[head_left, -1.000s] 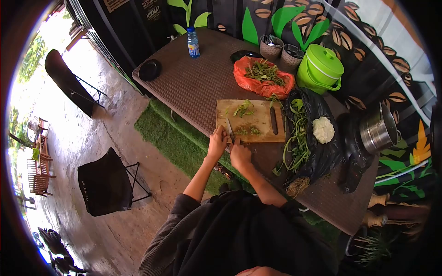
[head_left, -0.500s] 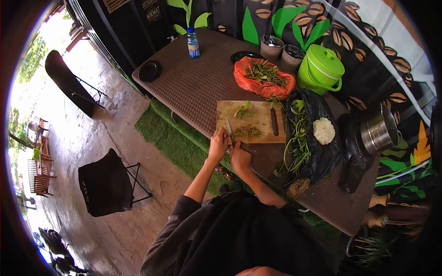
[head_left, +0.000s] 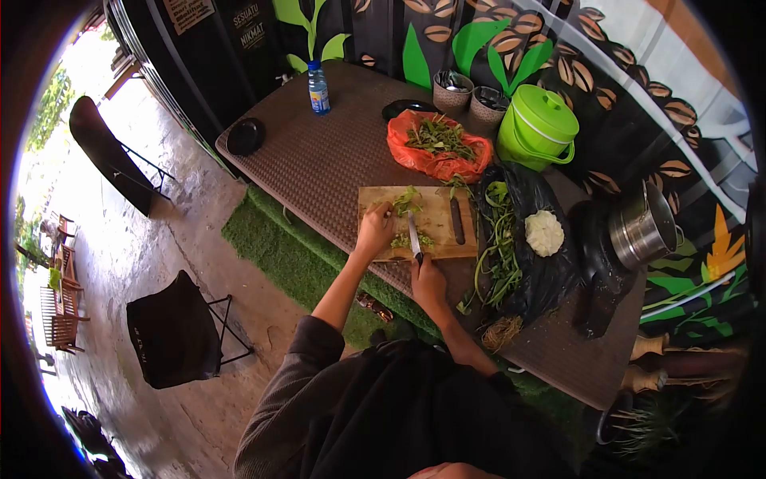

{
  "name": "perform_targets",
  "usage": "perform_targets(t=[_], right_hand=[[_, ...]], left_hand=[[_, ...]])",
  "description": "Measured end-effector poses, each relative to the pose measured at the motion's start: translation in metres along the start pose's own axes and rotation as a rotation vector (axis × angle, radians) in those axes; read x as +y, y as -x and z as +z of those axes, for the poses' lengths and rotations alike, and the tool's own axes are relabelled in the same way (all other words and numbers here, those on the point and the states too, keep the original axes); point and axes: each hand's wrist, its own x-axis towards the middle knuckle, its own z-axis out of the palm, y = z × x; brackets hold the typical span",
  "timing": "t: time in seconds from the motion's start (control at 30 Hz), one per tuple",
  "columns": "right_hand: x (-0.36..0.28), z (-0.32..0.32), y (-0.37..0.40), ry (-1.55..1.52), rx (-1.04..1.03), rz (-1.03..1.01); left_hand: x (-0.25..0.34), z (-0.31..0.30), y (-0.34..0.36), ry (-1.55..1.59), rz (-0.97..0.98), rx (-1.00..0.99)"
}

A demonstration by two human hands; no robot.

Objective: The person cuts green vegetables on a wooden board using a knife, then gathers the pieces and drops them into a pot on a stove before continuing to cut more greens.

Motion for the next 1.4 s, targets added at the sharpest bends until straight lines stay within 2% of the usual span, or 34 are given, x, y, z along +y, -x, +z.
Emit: perform_targets(t=[0.1, 0.23, 0.3, 0.4, 0.53, 0.6, 0.63, 0.7, 0.73, 0.8, 0.83, 0.9, 0.93, 1.0, 1.03, 1.1, 1.17, 1.23, 1.27, 1.33, 1.4], right_hand=[[-0.002, -0.006, 0.007, -0.009, -0.081, 0.065], [0.0, -0.004, 0.011, 0.069, -0.033, 0.063], [0.004, -0.005, 0.009, 0.045, -0.076, 0.073], [0.008, -0.01, 0.007, 0.009, -0.185, 0.129], [0.017, -0.008, 0.011, -0.013, -0.151, 0.102], [0.02, -0.012, 0.012, -0.039, -0.203, 0.138], [0.02, -0.015, 0.012, -0.065, -0.256, 0.174], [0.018, -0.019, 0.011, -0.098, -0.232, 0.169], [0.017, -0.02, 0.011, -0.131, -0.213, 0.167], [0.018, -0.025, 0.01, -0.133, -0.241, 0.16], [0.02, -0.026, 0.009, -0.133, -0.273, 0.149], [0.023, -0.023, 0.009, -0.139, -0.236, 0.136], [0.024, -0.022, 0.009, -0.146, -0.206, 0.116], [0.026, -0.022, 0.008, -0.14, -0.172, 0.118], [0.027, -0.021, 0.008, -0.135, -0.142, 0.111], [0.03, -0.018, 0.006, -0.135, -0.13, 0.101], [0.035, -0.015, 0.007, -0.132, -0.119, 0.092], [0.037, -0.014, 0.008, -0.12, -0.146, 0.09], [0.038, -0.015, 0.008, -0.124, -0.147, 0.089], [0.035, -0.019, 0.007, -0.139, -0.221, 0.127], [0.032, -0.017, 0.007, -0.148, -0.188, 0.118]], left_hand=[[-0.009, 0.016, -0.021, 0.109, -0.04, -0.103], [-0.016, 0.038, -0.044, 0.106, 0.02, -0.238], [-0.018, 0.049, -0.053, -0.142, 0.099, -0.289], [-0.025, 0.055, -0.061, -0.319, 0.205, -0.356], [-0.019, 0.053, -0.071, -0.365, 0.172, -0.441], [-0.012, 0.05, -0.085, -0.312, 0.209, -0.315], [-0.004, 0.048, -0.095, -0.313, 0.214, -0.315], [0.012, 0.049, -0.124, -0.015, 0.083, -0.269], [0.018, 0.054, -0.138, -0.014, 0.085, -0.273], [0.03, 0.065, -0.169, 0.102, 0.064, -0.103], [0.035, 0.069, -0.183, 0.107, 0.069, -0.108], [0.043, 0.076, -0.208, 0.257, 0.01, 0.02], [0.032, 0.088, -0.217, 0.261, 0.012, 0.013], [0.017, 0.104, -0.225, 0.398, 0.056, 0.184], [0.011, 0.105, -0.221, 0.398, 0.055, 0.181], [-0.002, 0.1, -0.202, 0.171, 0.187, -0.136], [0.001, 0.085, -0.176, 0.035, 0.049, -0.459], [-0.009, 0.071, -0.155, 0.014, 0.058, -0.78], [-0.013, 0.064, -0.148, 0.011, 0.056, -0.781], [-0.022, 0.056, -0.136, -0.124, 0.195, -0.85], [-0.028, 0.055, -0.132, -0.175, 0.139, -0.891]])
